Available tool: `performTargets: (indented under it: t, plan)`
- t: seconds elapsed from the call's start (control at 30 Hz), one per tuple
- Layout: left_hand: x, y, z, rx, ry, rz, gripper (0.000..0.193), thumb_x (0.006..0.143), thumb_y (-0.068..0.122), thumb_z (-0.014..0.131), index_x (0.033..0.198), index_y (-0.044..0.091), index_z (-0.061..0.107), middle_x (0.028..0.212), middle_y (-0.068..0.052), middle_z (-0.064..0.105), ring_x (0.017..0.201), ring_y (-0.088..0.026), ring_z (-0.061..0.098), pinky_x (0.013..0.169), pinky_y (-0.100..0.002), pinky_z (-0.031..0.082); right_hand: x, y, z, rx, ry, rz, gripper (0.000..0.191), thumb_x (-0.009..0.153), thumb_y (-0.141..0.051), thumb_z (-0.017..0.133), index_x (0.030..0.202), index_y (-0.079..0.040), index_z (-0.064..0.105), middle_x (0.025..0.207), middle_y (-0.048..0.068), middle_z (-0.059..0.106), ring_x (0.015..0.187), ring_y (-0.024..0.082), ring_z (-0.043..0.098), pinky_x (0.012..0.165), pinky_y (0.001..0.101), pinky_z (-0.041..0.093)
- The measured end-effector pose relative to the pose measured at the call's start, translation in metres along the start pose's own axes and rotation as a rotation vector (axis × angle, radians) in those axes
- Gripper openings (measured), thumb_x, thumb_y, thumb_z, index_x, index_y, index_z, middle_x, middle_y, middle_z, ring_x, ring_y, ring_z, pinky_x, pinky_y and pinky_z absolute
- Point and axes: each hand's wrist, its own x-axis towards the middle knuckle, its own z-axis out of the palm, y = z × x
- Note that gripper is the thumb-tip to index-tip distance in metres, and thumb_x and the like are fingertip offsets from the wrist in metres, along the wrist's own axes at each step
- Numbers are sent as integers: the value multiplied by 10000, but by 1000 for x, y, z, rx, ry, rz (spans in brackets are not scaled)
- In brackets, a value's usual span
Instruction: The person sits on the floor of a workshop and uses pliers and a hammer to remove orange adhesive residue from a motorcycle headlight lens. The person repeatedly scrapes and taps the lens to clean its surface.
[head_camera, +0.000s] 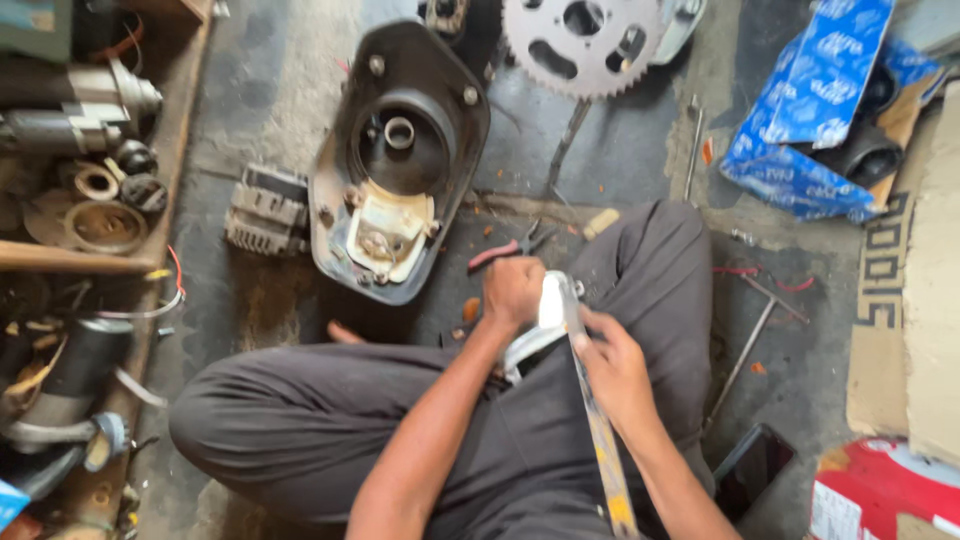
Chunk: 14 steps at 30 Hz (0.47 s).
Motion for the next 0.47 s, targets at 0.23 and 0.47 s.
performTargets:
  t: [0.23, 0.47]
  plan:
    - [2, -3, -5, 76, 105, 28, 328, 898, 244, 494, 715, 54, 691, 772, -239, 673, 765, -461, 661, 731, -555, 503, -10, -4, 0, 15, -22, -185, 404, 962, -34, 627, 1361, 19, 592, 982, 72, 747, 830, 65, 667, 761, 219, 536]
    - [10, -23, 4, 261, 98, 108, 311, 888, 269, 539, 731, 94, 743, 847, -214, 722, 887, -398, 717, 956, -534, 504, -23, 19, 8, -84, -4, -73, 471, 927, -48, 637, 1396, -24, 604, 933, 140, 760, 789, 91, 685, 715, 235, 519]
